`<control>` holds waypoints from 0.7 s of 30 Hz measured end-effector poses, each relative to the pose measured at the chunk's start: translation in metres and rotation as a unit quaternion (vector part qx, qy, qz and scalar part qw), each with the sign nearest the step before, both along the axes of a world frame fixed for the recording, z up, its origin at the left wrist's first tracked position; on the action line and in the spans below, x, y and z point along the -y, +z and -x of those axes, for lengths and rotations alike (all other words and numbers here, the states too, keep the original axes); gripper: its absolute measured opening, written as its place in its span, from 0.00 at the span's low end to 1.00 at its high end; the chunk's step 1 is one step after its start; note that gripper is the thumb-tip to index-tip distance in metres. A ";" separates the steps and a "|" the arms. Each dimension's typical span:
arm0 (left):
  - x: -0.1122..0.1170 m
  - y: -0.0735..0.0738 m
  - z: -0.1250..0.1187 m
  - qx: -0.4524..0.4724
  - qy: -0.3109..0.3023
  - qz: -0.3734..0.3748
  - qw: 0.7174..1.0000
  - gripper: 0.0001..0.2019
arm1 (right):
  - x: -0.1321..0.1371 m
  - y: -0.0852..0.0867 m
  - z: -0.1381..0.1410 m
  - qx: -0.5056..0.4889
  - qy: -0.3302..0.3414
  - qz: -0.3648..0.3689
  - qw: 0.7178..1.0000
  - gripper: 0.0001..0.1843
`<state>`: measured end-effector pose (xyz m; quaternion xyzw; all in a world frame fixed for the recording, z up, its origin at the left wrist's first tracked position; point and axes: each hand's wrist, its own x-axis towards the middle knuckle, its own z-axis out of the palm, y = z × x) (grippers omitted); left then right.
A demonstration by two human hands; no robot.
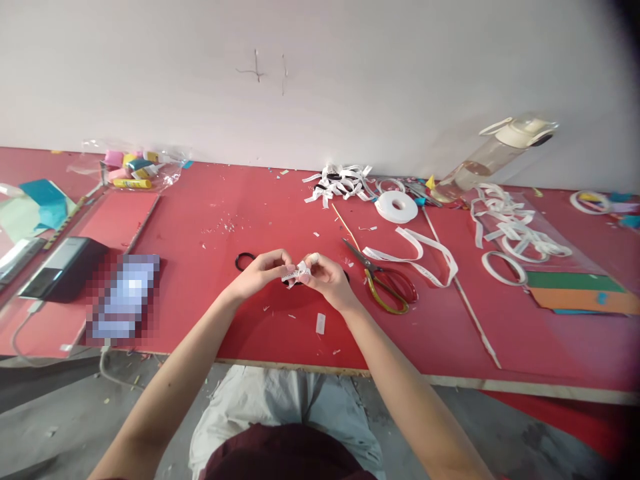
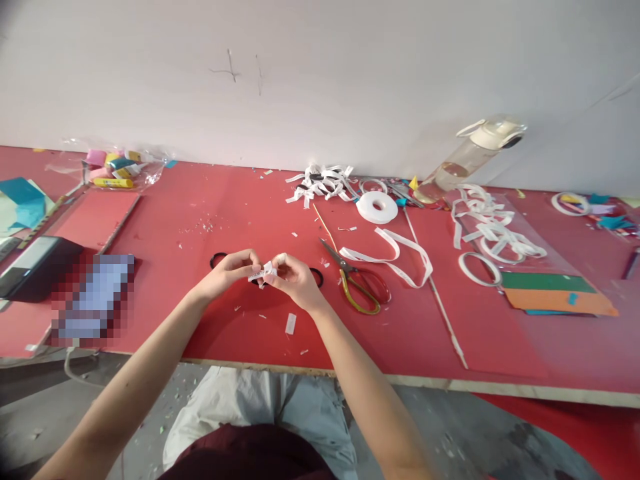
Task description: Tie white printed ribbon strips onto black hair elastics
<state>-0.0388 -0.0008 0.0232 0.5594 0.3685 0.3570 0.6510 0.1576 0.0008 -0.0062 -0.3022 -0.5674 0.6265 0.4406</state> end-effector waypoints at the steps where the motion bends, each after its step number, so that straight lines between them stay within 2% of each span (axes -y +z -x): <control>1: 0.000 0.000 0.000 -0.002 0.000 -0.001 1.000 0.11 | 0.000 0.000 0.000 0.006 -0.005 0.005 1.000 0.19; 7: 0.001 -0.003 -0.002 -0.024 0.008 -0.032 0.999 0.12 | -0.001 0.000 0.001 0.041 -0.038 0.010 0.998 0.20; 14: 0.001 -0.004 -0.006 -0.105 0.084 -0.113 0.985 0.12 | 0.000 0.001 0.003 0.047 -0.093 0.006 0.995 0.12; 21: 0.000 -0.006 -0.006 -0.099 0.105 -0.100 0.984 0.14 | -0.002 0.001 0.003 0.033 -0.094 0.013 0.995 0.15</control>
